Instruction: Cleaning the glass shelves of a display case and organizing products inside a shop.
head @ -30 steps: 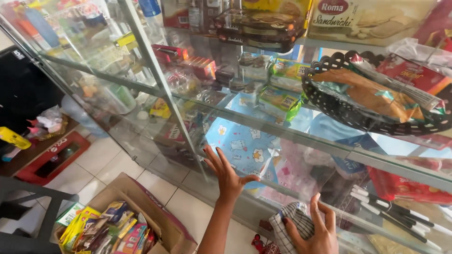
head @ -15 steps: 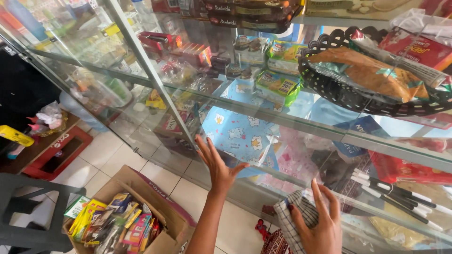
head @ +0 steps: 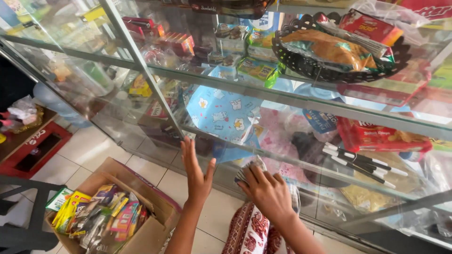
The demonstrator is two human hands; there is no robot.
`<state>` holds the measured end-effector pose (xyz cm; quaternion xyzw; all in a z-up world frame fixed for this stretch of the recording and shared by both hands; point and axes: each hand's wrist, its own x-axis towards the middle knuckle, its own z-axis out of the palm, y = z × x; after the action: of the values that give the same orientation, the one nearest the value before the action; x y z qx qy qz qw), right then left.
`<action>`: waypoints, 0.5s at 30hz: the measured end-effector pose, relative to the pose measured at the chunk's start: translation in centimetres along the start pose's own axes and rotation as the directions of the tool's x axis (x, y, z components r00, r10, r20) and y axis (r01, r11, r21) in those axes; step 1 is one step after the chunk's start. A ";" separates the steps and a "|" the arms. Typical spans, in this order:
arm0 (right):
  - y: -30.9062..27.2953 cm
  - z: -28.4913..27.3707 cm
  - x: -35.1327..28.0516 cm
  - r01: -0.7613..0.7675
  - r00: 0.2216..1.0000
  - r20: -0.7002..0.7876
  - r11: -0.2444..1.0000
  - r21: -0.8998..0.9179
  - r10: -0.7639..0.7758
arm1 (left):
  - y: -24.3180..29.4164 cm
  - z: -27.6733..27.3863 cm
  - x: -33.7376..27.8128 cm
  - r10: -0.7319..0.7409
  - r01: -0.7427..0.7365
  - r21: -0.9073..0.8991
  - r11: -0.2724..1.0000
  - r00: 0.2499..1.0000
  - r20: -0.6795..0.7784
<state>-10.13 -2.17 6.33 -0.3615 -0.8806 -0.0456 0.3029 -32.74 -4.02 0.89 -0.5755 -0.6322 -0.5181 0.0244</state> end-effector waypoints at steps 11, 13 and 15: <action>3.1 6.1 0.3 0.433 0.901 0.357 0.556 -0.709 -0.246 | -0.8 -4.5 -2.0 -0.006 0.005 0.024 1.000 0.999 0.043; 3.1 6.6 0.4 0.448 0.894 0.365 0.503 -0.739 -0.260 | -1.3 -5.6 -1.9 0.018 -0.018 0.024 1.000 1.000 0.007; 3.4 7.4 0.5 0.472 0.882 0.401 0.442 -0.763 -0.249 | -2.0 -6.3 -2.0 -0.001 0.001 0.030 1.000 1.000 0.001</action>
<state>-11.88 2.83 0.17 -0.2669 -0.8312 -0.4867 -0.0308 -37.10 -9.29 1.32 -0.5750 -0.6403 -0.5083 0.0321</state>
